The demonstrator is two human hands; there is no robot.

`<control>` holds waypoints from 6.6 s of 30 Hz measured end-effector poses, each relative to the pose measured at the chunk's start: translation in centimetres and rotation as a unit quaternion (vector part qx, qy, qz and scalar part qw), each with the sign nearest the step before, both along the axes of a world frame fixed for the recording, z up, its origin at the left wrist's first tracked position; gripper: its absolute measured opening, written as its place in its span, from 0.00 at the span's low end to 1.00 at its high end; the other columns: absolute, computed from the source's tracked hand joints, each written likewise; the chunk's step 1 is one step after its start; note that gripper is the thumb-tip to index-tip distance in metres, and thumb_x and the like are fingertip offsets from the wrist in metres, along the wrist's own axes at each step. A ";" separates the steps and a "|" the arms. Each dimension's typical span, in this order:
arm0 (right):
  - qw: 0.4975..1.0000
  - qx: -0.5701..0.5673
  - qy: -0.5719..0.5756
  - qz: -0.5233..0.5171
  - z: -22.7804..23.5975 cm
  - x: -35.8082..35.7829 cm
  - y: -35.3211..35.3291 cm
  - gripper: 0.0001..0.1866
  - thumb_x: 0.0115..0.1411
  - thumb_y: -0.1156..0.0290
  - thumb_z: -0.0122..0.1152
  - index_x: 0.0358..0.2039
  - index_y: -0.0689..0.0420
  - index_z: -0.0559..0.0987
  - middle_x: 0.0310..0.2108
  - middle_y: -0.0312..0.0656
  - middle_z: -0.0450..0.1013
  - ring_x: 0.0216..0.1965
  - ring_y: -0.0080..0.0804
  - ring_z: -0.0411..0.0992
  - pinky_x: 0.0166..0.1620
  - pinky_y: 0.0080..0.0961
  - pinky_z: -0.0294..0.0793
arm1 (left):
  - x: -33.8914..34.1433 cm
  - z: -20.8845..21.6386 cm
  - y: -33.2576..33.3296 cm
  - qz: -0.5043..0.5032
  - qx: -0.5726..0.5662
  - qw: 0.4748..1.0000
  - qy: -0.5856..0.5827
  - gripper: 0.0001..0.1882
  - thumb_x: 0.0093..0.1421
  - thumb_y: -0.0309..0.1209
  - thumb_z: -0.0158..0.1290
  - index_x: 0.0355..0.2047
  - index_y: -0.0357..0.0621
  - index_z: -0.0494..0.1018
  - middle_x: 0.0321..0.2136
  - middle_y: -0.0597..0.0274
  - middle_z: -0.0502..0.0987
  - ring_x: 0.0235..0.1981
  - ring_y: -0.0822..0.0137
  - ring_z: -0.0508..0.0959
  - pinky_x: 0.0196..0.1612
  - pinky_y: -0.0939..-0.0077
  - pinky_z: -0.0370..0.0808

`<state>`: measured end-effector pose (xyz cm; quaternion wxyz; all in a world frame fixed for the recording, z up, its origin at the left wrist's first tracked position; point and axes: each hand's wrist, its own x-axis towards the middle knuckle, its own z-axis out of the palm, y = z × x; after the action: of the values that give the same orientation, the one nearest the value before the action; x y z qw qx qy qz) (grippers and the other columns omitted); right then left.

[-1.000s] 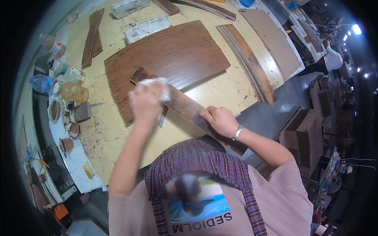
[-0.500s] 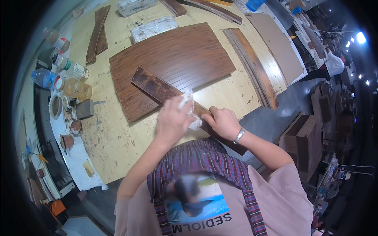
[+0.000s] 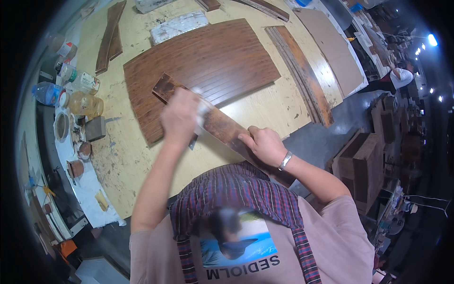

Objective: The person applies a substance to a wooden board with a sponge and kemudian wipes the surface with a cloth.

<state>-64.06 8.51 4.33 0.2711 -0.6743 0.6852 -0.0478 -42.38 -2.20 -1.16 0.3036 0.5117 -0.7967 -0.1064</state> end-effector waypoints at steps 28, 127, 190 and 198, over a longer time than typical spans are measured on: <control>0.992 -0.034 -0.114 0.033 0.4 -3.4 3.2 0.20 0.62 0.56 0.57 0.24 0.62 0.77 0.19 0.58 0.71 0.24 0.57 0.71 0.29 0.44 0.70 | 14.4 -1.5 -5.6 0.219 -0.023 0.974 0.059 0.10 0.62 0.36 0.54 0.31 0.43 0.74 0.32 0.61 0.77 0.34 0.61 0.79 0.32 0.67 0.75; 0.369 -0.254 -0.874 -0.189 7.5 -5.6 -9.3 0.35 0.65 0.33 0.35 0.17 0.52 0.67 0.09 0.32 0.61 0.06 0.21 0.59 0.10 0.18 0.61 | -2.2 7.1 6.2 -0.125 0.342 0.924 0.117 0.20 0.70 0.35 0.45 0.53 0.32 0.72 0.47 0.46 0.77 0.47 0.60 0.75 0.52 0.69 0.70; 0.359 0.016 -0.932 0.047 2.3 0.4 -10.9 0.24 0.66 0.49 0.42 0.36 0.61 0.71 0.19 0.37 0.59 0.18 0.25 0.58 0.26 0.27 0.65 | 3.2 7.5 2.4 -0.052 0.138 0.976 0.159 0.20 0.61 0.31 0.57 0.52 0.34 0.72 0.43 0.58 0.78 0.44 0.70 0.76 0.49 0.77 0.72; 0.495 0.031 -0.868 -0.038 1.9 3.0 -10.5 0.29 0.68 0.46 0.40 0.43 0.63 0.73 0.30 0.45 0.73 0.32 0.36 0.74 0.44 0.37 0.77 | -1.8 6.7 5.1 -0.096 0.365 0.817 0.437 0.06 0.63 0.26 0.55 0.35 0.34 0.75 0.25 0.72 0.73 0.25 0.82 0.68 0.28 0.85 0.64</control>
<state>-61.08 -1.96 6.28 0.7475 -0.2580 0.1306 -0.5980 -44.20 2.86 5.53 0.3991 0.4052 -0.5284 -0.6304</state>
